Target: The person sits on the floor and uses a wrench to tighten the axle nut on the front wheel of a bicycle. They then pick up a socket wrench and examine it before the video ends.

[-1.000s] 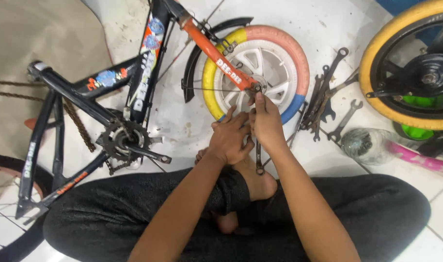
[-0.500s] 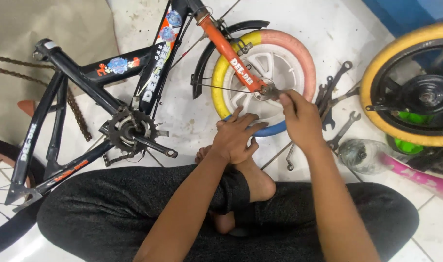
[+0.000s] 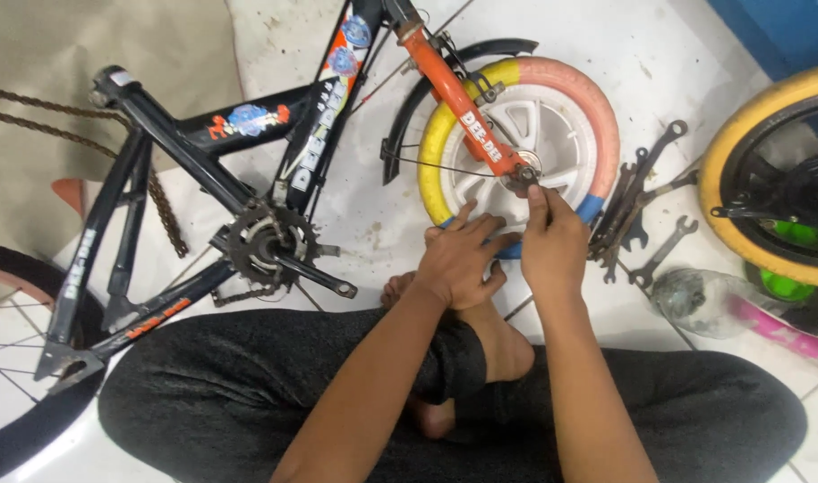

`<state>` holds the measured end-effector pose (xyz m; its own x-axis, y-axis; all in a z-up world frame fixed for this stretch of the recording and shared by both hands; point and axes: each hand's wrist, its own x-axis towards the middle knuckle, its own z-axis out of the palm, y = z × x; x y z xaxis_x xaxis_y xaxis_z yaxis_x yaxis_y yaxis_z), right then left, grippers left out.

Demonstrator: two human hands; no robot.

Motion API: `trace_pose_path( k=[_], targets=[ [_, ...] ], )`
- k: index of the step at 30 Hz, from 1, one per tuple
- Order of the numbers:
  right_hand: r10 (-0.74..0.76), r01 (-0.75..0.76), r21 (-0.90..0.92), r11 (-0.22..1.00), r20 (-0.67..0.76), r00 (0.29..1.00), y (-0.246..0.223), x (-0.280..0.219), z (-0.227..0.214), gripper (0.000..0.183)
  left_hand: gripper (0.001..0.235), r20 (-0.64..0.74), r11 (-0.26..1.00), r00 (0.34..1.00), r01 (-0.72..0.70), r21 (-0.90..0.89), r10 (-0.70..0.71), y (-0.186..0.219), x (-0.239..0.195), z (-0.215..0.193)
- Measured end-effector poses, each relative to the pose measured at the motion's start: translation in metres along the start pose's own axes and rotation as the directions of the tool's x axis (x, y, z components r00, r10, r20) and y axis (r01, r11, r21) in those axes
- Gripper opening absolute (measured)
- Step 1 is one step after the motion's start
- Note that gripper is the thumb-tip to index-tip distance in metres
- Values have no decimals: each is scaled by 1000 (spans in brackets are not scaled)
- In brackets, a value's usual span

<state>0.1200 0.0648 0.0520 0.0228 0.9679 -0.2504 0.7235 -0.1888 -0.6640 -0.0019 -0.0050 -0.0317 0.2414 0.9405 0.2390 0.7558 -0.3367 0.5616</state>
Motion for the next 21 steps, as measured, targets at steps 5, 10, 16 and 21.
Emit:
trace_pose_path(
  k=[5,10,16,21],
  targets=[
    [-7,12,-60,998,80,997,12,10,-12,42,43,3,999,1000,-2,37,1,-1,-3,3],
    [-31,94,-219,971,274,961,5,34,-49,46,45,65,998,998,-5,60,1,3,0,-4],
    [-188,364,-395,844,417,889,-21,34,-76,36,46,108,995,994,-4,95,-7,5,-1,-7],
    [-86,80,59,995,112,990,24,16,-50,41,51,203,991,977,33,130,-59,4,5,-10]
  ],
)
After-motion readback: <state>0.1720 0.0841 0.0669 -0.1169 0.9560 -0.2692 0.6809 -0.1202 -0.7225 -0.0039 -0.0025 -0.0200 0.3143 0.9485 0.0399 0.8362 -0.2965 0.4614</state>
